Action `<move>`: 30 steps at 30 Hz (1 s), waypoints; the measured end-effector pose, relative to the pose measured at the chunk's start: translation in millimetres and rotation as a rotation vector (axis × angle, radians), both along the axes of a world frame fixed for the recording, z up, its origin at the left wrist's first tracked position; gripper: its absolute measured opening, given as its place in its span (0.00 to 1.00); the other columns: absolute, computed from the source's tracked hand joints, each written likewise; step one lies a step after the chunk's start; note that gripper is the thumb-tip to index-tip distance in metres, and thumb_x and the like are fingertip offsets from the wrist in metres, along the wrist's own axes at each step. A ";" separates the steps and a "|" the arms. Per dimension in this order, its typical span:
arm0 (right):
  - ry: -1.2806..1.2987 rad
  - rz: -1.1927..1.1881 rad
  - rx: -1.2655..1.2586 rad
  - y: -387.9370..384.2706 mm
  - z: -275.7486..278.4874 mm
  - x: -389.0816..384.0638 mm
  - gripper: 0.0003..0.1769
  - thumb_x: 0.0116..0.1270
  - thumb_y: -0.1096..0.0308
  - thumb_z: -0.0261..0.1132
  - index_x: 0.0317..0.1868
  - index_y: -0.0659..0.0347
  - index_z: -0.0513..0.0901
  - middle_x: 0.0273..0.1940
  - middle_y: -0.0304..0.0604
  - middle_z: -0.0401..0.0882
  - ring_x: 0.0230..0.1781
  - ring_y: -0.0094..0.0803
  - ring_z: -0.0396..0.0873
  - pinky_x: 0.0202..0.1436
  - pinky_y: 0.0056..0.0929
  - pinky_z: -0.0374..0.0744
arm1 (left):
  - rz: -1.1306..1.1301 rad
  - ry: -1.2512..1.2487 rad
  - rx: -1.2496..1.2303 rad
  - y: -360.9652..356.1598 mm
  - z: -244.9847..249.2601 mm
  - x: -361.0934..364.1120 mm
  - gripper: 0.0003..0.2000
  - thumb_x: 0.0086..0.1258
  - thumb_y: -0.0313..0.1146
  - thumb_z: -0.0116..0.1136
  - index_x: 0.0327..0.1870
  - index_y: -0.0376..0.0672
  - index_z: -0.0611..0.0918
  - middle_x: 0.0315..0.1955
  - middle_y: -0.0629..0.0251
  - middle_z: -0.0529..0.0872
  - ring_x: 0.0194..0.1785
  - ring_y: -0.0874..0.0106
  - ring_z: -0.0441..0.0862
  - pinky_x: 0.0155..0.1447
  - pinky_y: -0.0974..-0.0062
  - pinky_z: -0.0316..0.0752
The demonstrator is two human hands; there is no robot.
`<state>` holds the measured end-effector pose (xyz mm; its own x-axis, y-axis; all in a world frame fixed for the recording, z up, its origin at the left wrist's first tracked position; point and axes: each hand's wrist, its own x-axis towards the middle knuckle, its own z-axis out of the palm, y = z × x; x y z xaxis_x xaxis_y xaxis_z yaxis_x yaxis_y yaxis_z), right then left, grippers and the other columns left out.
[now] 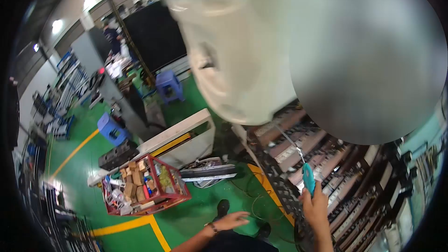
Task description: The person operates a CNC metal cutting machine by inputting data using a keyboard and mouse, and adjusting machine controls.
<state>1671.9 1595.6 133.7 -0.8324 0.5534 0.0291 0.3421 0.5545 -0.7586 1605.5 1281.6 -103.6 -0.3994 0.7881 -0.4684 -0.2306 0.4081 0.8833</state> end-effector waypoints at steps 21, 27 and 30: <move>-0.831 0.458 -0.047 -201.8 -222.8 -112.6 0.36 0.77 0.42 0.64 0.73 0.59 0.76 0.62 0.58 0.83 0.59 0.52 0.85 0.63 0.48 0.81 | 1.234 -0.144 0.279 -172.6 -115.3 -566.6 0.15 0.82 0.49 0.57 0.48 0.46 0.82 0.22 0.75 0.75 0.22 0.79 0.74 0.27 0.73 0.72; -1.026 0.109 -0.371 -155.8 -283.0 23.6 0.37 0.77 0.38 0.63 0.74 0.55 0.78 0.62 0.54 0.85 0.59 0.46 0.85 0.63 0.48 0.81 | 1.490 -0.415 0.472 -196.6 -237.2 -573.1 0.14 0.79 0.38 0.54 0.58 0.46 0.84 0.22 0.75 0.71 0.22 0.79 0.69 0.26 0.72 0.70; -1.115 -0.093 -0.468 -147.6 -272.1 65.6 0.36 0.78 0.35 0.60 0.73 0.54 0.79 0.60 0.45 0.87 0.52 0.35 0.89 0.54 0.43 0.85 | 1.217 0.002 0.131 -211.5 -292.7 -527.4 0.19 0.79 0.42 0.54 0.63 0.41 0.82 0.37 0.64 0.78 0.39 0.68 0.76 0.43 0.65 0.72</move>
<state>1737.6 1448.0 -138.4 -0.2294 0.3771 -0.8973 0.9592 0.2440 -0.1426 1078.1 1070.2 -396.3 -0.9091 -0.0585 -0.4123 -0.3985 -0.1650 0.9022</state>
